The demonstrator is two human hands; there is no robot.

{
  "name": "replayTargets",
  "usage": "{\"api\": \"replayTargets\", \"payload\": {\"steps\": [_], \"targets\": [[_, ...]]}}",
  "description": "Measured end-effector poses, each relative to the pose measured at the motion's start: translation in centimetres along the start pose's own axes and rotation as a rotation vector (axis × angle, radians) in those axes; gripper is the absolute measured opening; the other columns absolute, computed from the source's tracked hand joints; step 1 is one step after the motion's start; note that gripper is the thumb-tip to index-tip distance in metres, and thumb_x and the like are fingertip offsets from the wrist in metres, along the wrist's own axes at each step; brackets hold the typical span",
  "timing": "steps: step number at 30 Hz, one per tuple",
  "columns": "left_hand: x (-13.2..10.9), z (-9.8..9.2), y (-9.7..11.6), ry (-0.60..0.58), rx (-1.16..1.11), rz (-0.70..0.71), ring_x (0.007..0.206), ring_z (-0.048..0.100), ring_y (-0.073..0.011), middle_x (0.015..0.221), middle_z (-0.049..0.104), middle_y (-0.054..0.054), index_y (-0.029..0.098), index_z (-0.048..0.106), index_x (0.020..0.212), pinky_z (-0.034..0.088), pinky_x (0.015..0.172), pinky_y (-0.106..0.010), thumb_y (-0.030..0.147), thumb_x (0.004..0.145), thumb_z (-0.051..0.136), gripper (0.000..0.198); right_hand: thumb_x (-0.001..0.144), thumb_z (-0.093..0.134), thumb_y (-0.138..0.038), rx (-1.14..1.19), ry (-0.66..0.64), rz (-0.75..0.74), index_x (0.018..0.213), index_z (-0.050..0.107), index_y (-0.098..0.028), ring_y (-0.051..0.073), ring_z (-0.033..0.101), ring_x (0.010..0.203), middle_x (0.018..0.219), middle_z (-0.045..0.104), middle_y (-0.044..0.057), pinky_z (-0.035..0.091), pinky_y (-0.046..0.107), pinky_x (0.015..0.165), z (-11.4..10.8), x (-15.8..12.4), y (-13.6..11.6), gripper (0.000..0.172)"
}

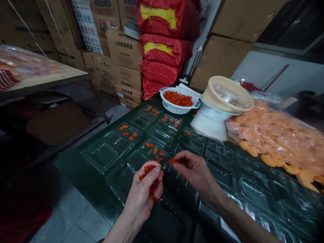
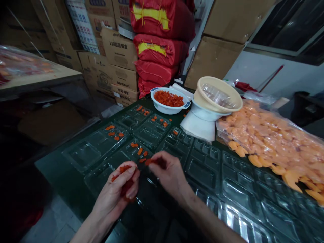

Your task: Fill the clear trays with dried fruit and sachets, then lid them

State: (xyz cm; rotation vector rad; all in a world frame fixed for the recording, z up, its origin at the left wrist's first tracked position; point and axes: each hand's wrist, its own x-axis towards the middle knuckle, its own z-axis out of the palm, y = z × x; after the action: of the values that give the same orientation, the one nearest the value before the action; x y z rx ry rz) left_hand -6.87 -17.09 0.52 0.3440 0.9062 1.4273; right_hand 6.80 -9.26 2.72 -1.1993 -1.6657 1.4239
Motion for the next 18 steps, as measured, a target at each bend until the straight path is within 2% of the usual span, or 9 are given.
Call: {"api": "replayTargets", "payload": {"steps": [4, 6, 7, 10, 13, 16, 18], "targets": [[-0.2, -0.3, 0.4, -0.036, -0.055, -0.052, 0.036, 0.036, -0.0025, 0.060, 0.045, 0.005, 0.019, 0.050, 0.080, 0.020, 0.039, -0.019, 0.026, 0.080, 0.059, 0.011, 0.071, 0.059, -0.030, -0.273, 0.414, -0.039, 0.078, 0.055, -0.015, 0.010, 0.048, 0.051, 0.058, 0.052, -0.003, 0.039, 0.021, 0.049, -4.6, 6.7, 2.2, 0.017], [-0.3, -0.4, 0.5, -0.043, -0.063, -0.059, 0.037, 0.036, -0.0023, 0.061, 0.046, 0.005, 0.019, 0.051, 0.082, 0.020, 0.039, -0.019, 0.026, 0.080, 0.059, 0.011, 0.074, 0.055, -0.028, -0.583, 0.531, 0.008, 0.082, 0.059, -0.015, 0.012, 0.051, 0.056, 0.063, 0.057, -0.001, 0.042, 0.023, 0.056, -6.7, 10.4, 3.5, 0.016], [-0.4, -0.5, 0.5, -0.044, -0.061, -0.060, 0.037, 0.035, -0.0022, 0.061, 0.046, 0.005, 0.019, 0.051, 0.082, 0.020, 0.039, -0.019, 0.026, 0.079, 0.059, 0.011, 0.074, 0.055, -0.027, -0.654, 0.550, 0.029, 0.082, 0.061, -0.015, 0.013, 0.052, 0.058, 0.065, 0.058, 0.000, 0.042, 0.025, 0.059, -7.5, 11.9, 4.0, 0.015], [-0.7, -0.8, 0.6, -0.015, -0.044, -0.035, 0.036, 0.034, -0.0020, 0.058, 0.046, 0.005, 0.019, 0.053, 0.085, 0.022, 0.039, -0.018, 0.025, 0.078, 0.062, 0.013, 0.072, 0.058, -0.023, -0.765, 0.542, 0.072, 0.088, 0.066, -0.017, 0.018, 0.056, 0.067, 0.073, 0.062, 0.003, 0.042, 0.029, 0.065, -8.4, 14.1, 4.7, 0.019], [-1.0, -1.0, 1.0, 0.020, -0.007, 0.008, 0.036, 0.033, -0.0020, 0.055, 0.046, 0.005, 0.018, 0.054, 0.086, 0.023, 0.040, -0.018, 0.025, 0.076, 0.064, 0.016, 0.078, 0.053, -0.025, -0.874, 0.494, 0.009, 0.104, 0.063, -0.020, 0.019, 0.058, 0.078, 0.088, 0.064, 0.006, 0.041, 0.029, 0.068, -7.3, 12.8, 4.1, 0.028], [-1.3, -1.2, 1.5, 0.039, 0.066, 0.035, 0.037, 0.035, -0.0022, 0.057, 0.047, 0.005, 0.018, 0.055, 0.086, 0.024, 0.040, -0.018, 0.027, 0.076, 0.064, 0.016, 0.083, 0.050, -0.035, -1.088, 0.234, -0.071, 0.092, 0.064, -0.023, 0.017, 0.059, 0.076, 0.084, 0.065, 0.002, 0.041, 0.026, 0.064, -5.2, 9.9, 3.3, 0.020], [-1.4, -1.2, 1.5, 0.044, 0.101, 0.029, 0.037, 0.036, -0.0025, 0.060, 0.048, 0.004, 0.017, 0.055, 0.085, 0.024, 0.039, -0.018, 0.029, 0.077, 0.062, 0.016, 0.082, 0.053, -0.038, -1.266, 0.069, -0.074, 0.085, 0.063, -0.022, 0.018, 0.061, 0.076, 0.082, 0.066, 0.003, 0.041, 0.025, 0.061, -3.8, 8.1, 3.1, 0.019]]}}
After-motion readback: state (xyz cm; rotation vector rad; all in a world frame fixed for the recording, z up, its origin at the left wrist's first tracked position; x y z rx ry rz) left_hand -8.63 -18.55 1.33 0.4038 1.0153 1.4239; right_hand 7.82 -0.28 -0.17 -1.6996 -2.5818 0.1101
